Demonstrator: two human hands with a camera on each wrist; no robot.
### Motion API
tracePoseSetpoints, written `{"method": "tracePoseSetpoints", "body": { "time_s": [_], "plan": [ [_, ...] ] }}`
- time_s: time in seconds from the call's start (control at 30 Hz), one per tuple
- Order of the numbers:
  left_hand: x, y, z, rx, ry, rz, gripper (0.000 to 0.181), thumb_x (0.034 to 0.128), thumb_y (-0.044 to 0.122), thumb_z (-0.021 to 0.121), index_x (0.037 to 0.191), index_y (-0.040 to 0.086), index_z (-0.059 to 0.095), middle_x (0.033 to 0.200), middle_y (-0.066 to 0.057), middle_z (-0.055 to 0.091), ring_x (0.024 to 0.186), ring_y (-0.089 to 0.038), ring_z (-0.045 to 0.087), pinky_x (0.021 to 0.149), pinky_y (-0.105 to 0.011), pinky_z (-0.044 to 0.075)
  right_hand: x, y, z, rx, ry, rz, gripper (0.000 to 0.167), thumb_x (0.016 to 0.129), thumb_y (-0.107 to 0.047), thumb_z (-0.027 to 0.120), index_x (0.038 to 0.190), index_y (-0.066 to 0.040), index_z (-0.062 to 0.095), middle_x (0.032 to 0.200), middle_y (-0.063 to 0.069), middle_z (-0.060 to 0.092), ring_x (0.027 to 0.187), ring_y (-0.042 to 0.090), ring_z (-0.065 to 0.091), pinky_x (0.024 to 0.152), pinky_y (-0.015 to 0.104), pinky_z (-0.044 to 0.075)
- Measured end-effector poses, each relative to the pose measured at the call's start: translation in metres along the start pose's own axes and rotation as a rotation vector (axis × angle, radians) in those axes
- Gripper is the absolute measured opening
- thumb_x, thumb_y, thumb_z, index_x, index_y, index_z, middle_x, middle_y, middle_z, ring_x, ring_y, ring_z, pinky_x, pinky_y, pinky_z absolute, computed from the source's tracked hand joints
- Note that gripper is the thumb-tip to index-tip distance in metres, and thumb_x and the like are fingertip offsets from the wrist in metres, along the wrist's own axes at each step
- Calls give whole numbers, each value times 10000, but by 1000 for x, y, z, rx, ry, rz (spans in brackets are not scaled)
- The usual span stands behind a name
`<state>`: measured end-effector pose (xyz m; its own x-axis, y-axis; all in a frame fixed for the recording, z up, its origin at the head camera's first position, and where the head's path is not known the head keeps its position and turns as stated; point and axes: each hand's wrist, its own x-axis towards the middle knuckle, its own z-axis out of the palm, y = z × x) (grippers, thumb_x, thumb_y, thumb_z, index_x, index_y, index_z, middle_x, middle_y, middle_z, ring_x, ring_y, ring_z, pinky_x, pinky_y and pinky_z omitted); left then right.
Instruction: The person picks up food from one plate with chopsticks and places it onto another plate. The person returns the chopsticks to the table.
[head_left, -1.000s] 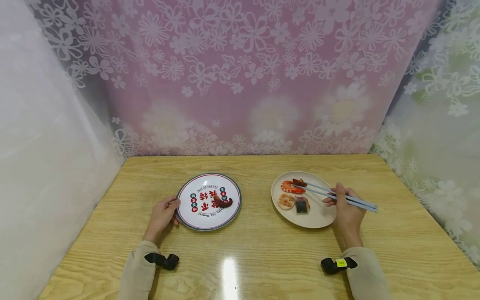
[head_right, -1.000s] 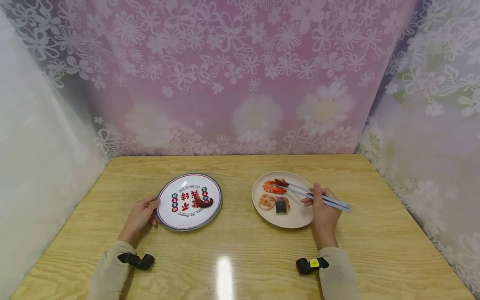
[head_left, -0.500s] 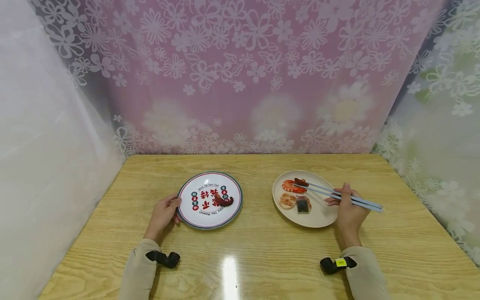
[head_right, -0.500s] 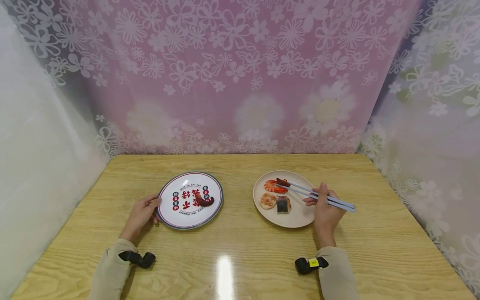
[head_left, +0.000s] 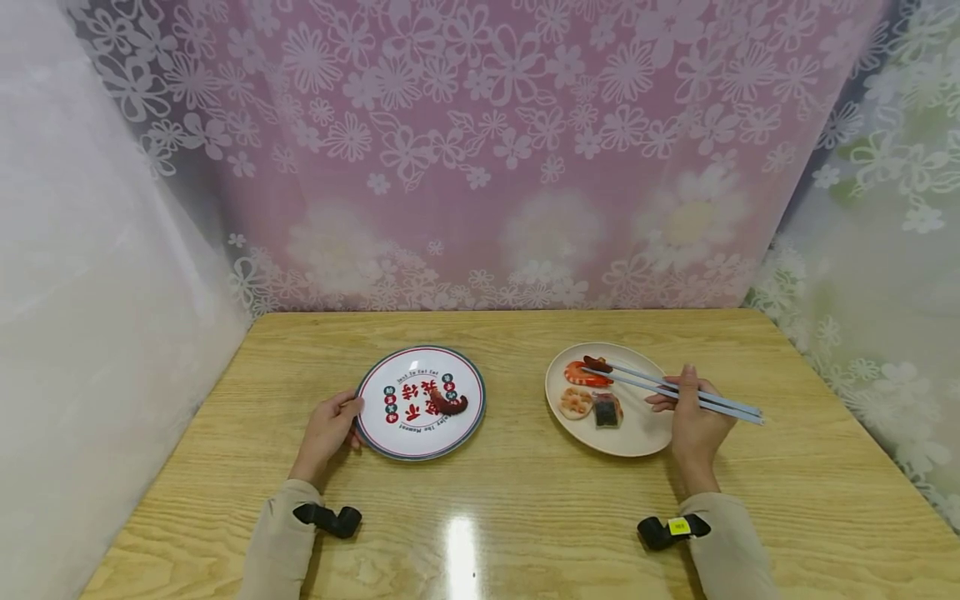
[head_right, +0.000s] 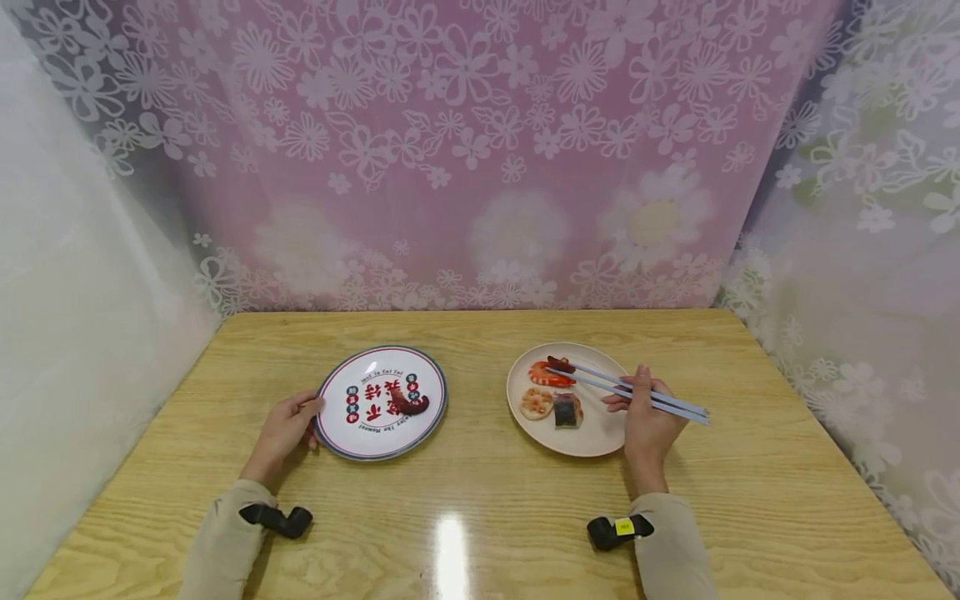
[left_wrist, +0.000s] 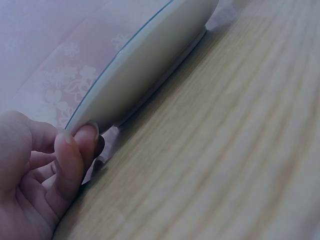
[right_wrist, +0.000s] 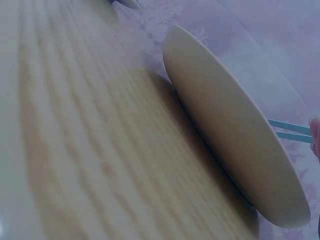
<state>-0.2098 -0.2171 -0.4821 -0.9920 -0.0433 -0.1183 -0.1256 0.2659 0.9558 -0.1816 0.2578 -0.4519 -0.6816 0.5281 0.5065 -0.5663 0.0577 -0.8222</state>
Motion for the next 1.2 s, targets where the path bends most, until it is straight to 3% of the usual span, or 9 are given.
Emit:
{"method": "tracePoseSetpoints", "body": {
  "time_s": [0.37,0.6,0.9,1.2],
  "plan": [
    [0,-2,0,20,7,0,408,1009,134,481,1351,-88,470,642,-36,585,454,-127,534,448,-270,487,0,-3,0,-19,12,2,335,995,-91,504,838,152,673,600,166,657,477,152,646,422,246,499],
    [-1,-1,0,18,4,4,407,1010,132,477,1352,-88,472,628,-39,582,455,-126,535,449,-263,485,-1,-5,4,-51,19,19,380,993,-187,528,850,131,678,609,121,667,484,133,646,428,231,499],
    [-1,-2,2,19,-6,11,406,999,87,481,1358,-101,460,610,-49,594,450,-127,530,435,-251,473,0,-6,5,-16,25,-2,359,994,-129,518,835,156,667,598,114,665,475,137,644,424,231,497],
    [-2,0,0,31,-9,-4,389,1001,105,491,1341,-84,483,601,-39,588,442,-123,521,425,-248,458,-4,-7,9,10,48,29,345,995,-118,512,833,141,672,623,113,675,473,145,644,415,234,493]
  ]
}}
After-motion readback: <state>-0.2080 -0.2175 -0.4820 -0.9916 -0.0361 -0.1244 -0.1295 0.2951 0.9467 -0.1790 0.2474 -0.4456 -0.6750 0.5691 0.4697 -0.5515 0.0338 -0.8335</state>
